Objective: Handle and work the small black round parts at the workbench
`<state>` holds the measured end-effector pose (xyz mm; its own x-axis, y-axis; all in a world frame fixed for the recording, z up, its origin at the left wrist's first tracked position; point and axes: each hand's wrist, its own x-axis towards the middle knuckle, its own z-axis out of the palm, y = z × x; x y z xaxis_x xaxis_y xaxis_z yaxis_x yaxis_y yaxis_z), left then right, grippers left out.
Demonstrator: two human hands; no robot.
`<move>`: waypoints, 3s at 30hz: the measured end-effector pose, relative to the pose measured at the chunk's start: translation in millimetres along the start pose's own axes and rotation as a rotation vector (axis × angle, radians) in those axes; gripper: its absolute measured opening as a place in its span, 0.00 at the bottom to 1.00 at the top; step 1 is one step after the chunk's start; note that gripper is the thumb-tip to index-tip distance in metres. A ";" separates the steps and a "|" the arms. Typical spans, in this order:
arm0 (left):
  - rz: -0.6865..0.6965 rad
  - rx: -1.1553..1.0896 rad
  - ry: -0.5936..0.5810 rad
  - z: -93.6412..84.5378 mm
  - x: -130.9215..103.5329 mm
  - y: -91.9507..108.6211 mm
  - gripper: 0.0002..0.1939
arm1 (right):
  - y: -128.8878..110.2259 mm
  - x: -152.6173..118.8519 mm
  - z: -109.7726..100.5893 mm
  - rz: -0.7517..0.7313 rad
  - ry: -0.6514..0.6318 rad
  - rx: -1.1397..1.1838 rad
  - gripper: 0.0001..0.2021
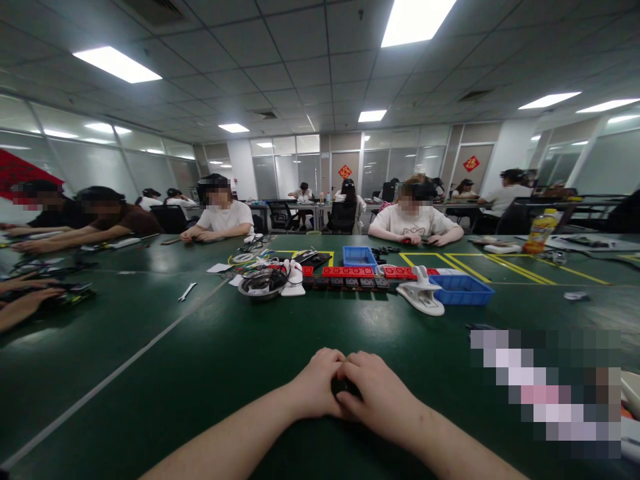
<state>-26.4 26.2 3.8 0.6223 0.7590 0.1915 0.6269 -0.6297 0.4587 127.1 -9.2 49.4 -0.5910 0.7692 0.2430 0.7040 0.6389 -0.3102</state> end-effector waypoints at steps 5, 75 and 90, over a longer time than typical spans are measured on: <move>0.064 0.015 -0.033 2.1 1.6 -7.8 0.20 | -2.0 -1.9 -6.5 -0.190 -0.080 0.151 0.13; -0.005 0.061 0.026 2.7 -6.7 19.4 0.39 | -15.0 -3.2 -20.7 0.362 -0.192 0.017 0.12; 0.022 0.054 0.034 3.5 -6.9 20.5 0.31 | -16.3 -1.3 -22.8 0.374 -0.223 0.014 0.11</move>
<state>-16.1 7.4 8.8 0.6208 0.7493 0.2306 0.6381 -0.6538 0.4066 125.3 -20.3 75.1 -0.3677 0.9253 -0.0923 0.8814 0.3151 -0.3519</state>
